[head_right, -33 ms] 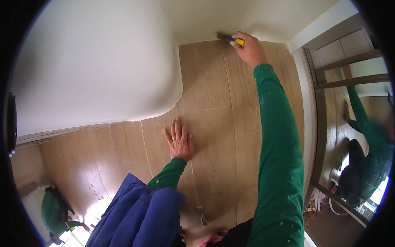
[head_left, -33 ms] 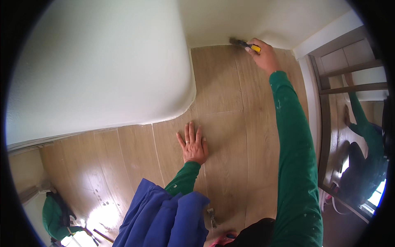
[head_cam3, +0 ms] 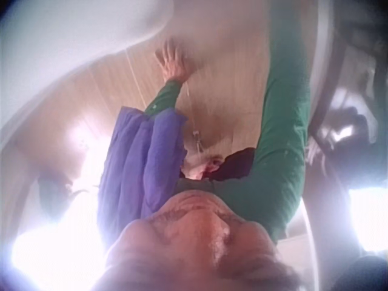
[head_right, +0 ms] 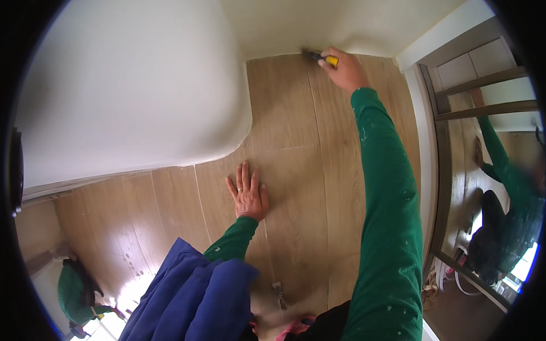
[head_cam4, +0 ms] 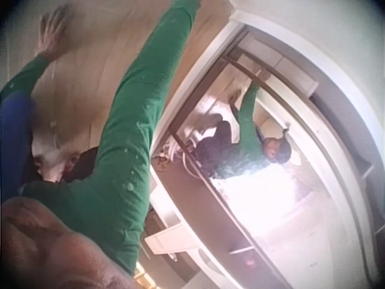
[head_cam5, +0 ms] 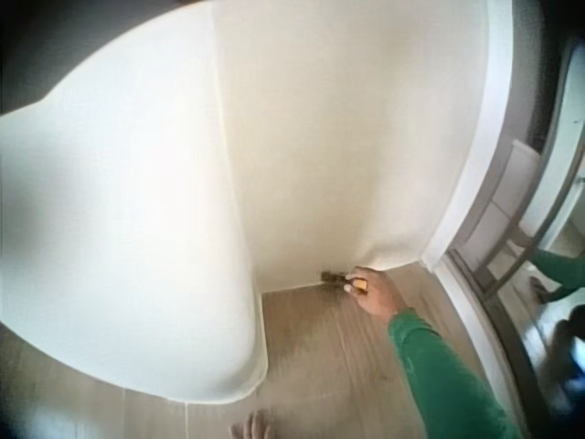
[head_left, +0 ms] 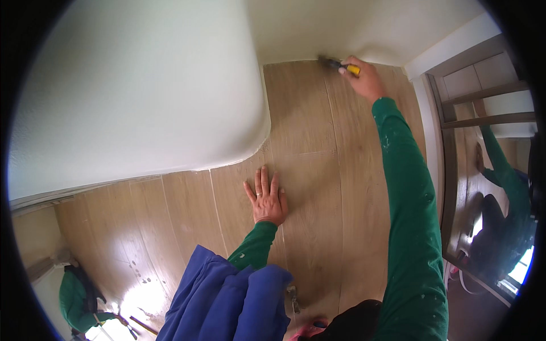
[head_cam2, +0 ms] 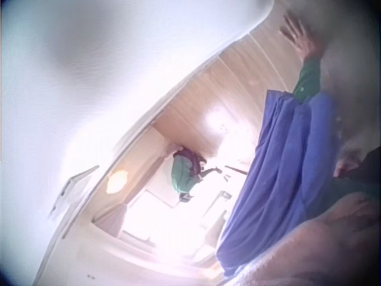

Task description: The person applies filler to the seams between floor tiles using a putty knife, brushes over the seams with a paintbrush, and wipes the area with a cloth.

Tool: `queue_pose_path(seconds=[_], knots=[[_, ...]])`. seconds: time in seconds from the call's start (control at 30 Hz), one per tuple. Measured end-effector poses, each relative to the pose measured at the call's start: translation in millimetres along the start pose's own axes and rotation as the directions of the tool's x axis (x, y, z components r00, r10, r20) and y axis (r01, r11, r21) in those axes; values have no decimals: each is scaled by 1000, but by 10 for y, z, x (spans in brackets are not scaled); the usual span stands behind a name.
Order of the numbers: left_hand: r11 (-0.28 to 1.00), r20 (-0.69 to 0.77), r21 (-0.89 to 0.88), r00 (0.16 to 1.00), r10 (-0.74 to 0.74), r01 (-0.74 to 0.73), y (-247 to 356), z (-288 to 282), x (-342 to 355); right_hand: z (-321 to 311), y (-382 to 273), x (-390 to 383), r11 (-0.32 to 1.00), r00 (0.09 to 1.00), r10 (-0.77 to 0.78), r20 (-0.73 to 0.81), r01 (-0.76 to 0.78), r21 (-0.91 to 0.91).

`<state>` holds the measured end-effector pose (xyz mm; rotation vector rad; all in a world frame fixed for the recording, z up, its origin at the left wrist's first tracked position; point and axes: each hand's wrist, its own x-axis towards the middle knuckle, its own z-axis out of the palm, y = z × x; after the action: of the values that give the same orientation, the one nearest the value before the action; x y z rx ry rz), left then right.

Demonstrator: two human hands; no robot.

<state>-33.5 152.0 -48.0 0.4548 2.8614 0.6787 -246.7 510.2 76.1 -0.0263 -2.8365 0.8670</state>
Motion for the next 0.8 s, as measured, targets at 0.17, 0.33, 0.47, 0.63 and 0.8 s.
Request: queue_pose_path(seconds=[0.17,0.33,0.47,0.63,0.8], knots=[[997,1,22,998,-70,70,-208,-78,-84,100,-712,-1505,981,912,-183,367,195,4],[999,-14,10,999,-43,43,-139,-76,-31,-330,-541,-848,970,972,-91,216,37,240],[1000,-25,1,1000,7,-7,-38,2,4,-53,-157,140,988,996,14,94,0,-156],[999,-28,4,999,-36,36,-155,-14,-70,87,-402,-1381,941,922,-164,352,253,-224],[998,-48,32,998,-43,45,-190,-55,-94,-640,-1417,-3253,988,731,149,665,-87,-126]])
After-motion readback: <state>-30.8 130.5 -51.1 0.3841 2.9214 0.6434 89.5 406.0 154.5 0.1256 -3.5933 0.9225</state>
